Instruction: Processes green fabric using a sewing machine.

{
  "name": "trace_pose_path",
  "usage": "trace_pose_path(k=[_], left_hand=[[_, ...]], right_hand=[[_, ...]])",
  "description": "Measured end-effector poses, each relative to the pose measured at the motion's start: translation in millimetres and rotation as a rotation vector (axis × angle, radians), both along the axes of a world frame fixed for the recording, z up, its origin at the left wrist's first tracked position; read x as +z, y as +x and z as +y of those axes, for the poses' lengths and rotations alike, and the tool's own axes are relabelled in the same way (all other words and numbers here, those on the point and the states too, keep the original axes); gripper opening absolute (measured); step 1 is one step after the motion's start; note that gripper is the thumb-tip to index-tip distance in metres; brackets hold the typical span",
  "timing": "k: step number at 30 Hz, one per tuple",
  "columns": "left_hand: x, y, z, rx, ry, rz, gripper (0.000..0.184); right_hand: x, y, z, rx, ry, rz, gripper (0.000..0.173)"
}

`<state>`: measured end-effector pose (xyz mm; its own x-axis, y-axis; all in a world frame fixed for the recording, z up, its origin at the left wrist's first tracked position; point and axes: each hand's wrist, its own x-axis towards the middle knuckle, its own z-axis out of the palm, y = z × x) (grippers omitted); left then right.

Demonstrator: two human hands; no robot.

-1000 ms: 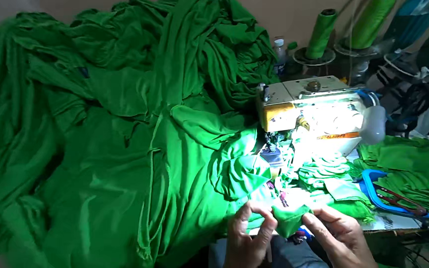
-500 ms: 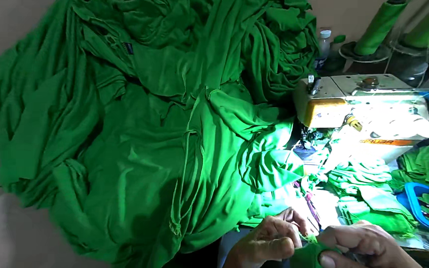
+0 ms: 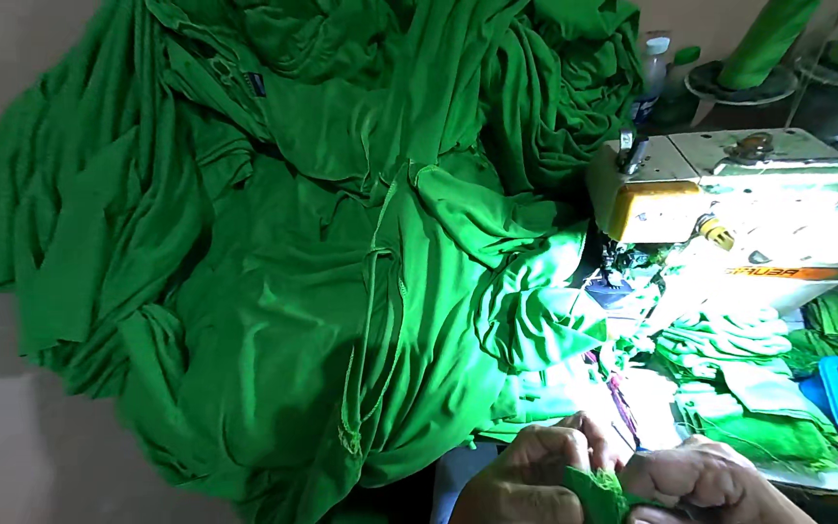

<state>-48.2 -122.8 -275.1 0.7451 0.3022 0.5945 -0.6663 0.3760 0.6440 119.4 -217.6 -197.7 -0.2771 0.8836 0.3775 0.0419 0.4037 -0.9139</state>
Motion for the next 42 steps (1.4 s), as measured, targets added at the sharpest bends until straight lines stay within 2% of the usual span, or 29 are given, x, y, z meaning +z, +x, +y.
trace_pose_path(k=[2, 6, 9, 11, 13, 15, 16, 18, 22, 25, 30, 32, 35, 37, 39, 42], left_hand=[[-1.1, -1.0, 0.0, -0.046, -0.066, -0.029, 0.021], [-7.6, -2.9, -1.7, -0.075, -0.066, -0.013, 0.023], [-4.9, -7.6, -1.9, 0.09, 0.01, 0.072, 0.023], [-6.5, -15.6, 6.3, 0.163, 0.042, 0.072, 0.022], [0.8, -27.4, 16.5, 0.275, 0.054, 0.092, 0.018], [11.2, -39.5, 22.1, 0.452, 0.132, 0.219, 0.013], [15.1, -42.0, 21.0, 0.545, 0.171, 0.299, 0.012], [18.1, -39.5, 16.7, 0.697, 0.227, 0.393, 0.012], [17.6, -27.9, 19.7, 1.018, 0.43, 0.443, 0.013], [21.8, -17.6, 24.9, 1.116, 0.468, 0.472, 0.012], [46.7, 5.7, 44.1, 1.223, 0.542, 0.591, 0.015], [58.9, 18.3, 56.8, 1.289, 0.605, 0.699, 0.016], [63.5, 38.6, 75.1, 1.386, 0.766, 0.889, 0.017], [59.6, 48.2, 82.0, 1.407, 0.825, 0.961, 0.016], [55.1, 51.2, 85.3, 1.415, 0.858, 0.98, 0.015], [46.8, 48.5, 87.4, 1.449, 0.817, 0.807, 0.01]], right_hand=[[-1.2, -0.8, -0.2, 0.028, 0.003, 0.041, 0.024], [5.3, -5.5, -4.2, 0.012, 0.01, 0.161, 0.024], [-2.1, 3.6, -1.0, 0.072, 0.039, 0.14, 0.017], [-6.6, 5.6, -3.9, 0.038, 0.022, 0.106, 0.013], [-13.4, -0.8, -12.4, -0.184, 0.01, 0.039, 0.009], [-22.3, -7.5, -16.4, -0.501, 0.076, -0.085, 0.008], [-25.7, -8.2, -16.5, -0.594, 0.112, -0.124, 0.008], [-30.9, -11.5, -14.9, -0.718, 0.172, -0.172, 0.009], [-51.5, -17.4, -0.4, -0.859, 0.274, -0.167, 0.012], [-54.4, -23.3, 14.1, -0.945, 0.281, -0.069, 0.014], [-43.8, -24.8, 40.8, -0.965, 0.214, 0.126, 0.01], [-37.9, -21.4, 53.9, -0.948, 0.153, 0.196, 0.009], [-39.0, -10.2, 76.8, -0.951, 0.063, 0.111, 0.013], [-39.1, -4.2, 88.3, -0.991, -0.023, 0.016, 0.023], [-33.0, -2.8, 93.4, -1.008, -0.086, 0.017, 0.025], [-30.9, -3.1, 92.5, -0.987, -0.112, 0.052, 0.026]])
